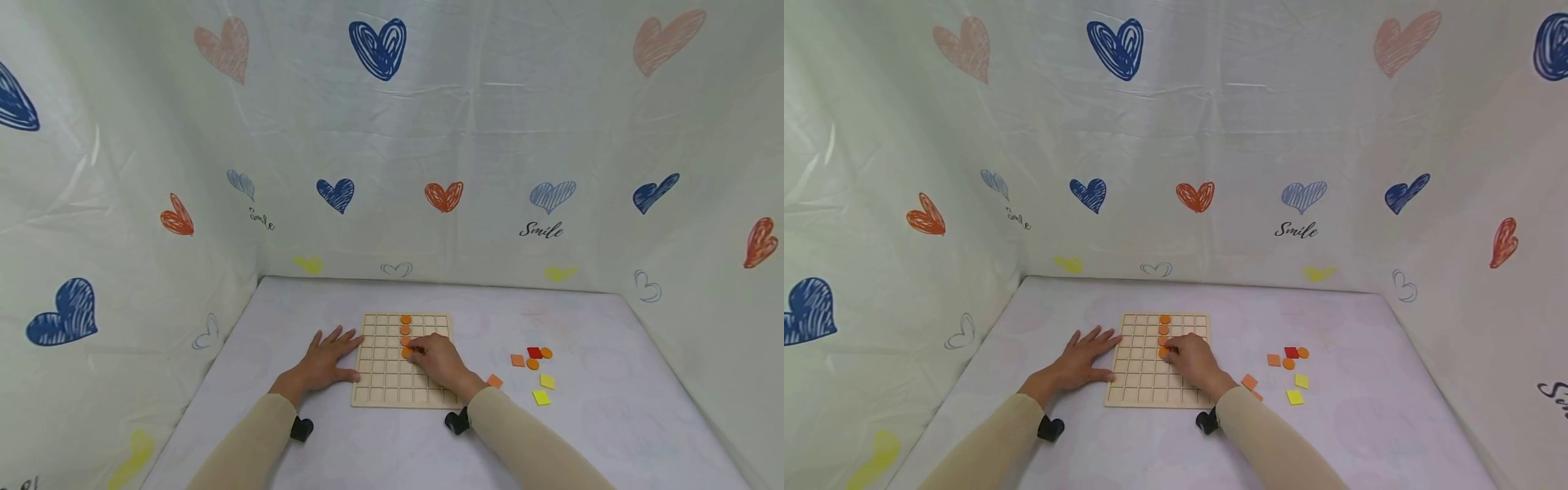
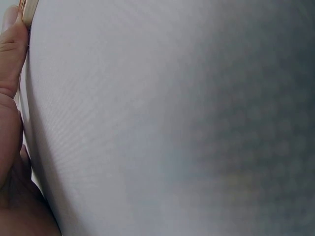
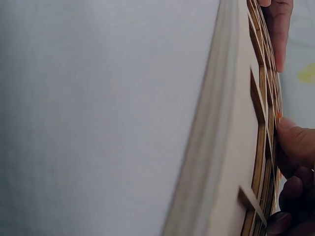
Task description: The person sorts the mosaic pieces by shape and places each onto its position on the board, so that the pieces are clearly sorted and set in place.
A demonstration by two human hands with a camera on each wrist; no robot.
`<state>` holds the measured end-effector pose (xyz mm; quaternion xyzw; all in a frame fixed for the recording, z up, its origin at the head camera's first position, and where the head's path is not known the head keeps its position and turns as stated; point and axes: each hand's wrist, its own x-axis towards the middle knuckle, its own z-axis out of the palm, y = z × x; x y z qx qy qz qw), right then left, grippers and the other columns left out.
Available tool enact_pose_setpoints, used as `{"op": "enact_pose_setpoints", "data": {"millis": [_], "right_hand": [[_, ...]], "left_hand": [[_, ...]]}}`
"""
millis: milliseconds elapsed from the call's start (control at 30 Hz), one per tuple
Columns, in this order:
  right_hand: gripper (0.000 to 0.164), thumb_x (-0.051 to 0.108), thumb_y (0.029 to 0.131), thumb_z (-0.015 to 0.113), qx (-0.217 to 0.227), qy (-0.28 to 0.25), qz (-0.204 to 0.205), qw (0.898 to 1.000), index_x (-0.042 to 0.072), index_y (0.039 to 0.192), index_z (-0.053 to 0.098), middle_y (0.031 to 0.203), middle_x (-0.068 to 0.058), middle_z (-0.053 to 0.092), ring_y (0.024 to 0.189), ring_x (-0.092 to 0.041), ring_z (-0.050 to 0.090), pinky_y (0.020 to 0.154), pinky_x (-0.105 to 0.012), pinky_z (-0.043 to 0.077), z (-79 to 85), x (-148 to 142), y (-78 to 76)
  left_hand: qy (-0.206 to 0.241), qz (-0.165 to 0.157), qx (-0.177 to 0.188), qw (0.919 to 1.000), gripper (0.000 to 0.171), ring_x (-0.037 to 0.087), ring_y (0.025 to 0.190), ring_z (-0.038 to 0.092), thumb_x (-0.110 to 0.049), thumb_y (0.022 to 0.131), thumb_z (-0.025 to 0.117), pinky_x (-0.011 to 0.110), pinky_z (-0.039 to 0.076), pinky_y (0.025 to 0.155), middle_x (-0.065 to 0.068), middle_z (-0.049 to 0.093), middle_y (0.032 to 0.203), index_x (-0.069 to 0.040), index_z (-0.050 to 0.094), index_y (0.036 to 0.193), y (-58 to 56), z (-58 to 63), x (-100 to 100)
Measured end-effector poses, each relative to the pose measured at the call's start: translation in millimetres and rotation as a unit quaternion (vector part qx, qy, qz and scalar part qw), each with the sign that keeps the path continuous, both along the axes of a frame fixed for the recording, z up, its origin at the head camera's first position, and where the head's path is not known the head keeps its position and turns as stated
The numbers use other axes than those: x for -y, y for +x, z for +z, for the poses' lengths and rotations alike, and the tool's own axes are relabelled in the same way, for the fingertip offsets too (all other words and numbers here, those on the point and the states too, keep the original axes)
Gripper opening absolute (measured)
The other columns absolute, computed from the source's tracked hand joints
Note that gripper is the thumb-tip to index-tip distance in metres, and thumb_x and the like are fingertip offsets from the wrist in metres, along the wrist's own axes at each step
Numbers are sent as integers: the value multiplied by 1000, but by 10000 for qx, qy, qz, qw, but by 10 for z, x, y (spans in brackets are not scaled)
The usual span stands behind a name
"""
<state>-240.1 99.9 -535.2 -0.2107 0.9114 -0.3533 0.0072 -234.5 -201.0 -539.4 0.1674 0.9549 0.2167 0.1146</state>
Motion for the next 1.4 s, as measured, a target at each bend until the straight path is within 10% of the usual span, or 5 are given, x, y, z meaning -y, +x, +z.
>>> {"op": "enact_pose_setpoints", "data": {"millis": [1400], "right_hand": [[20,21,99,75,359,-677,-800,9938,12,117,79,101,2,73,87,-11,61,78,-32,56,-22,-45,41]], "left_hand": [[32,-6,23,10000,92,36,164,15,-57,85,81,65,0,131,7,34,172,-25,44,163,9,25,1]]}}
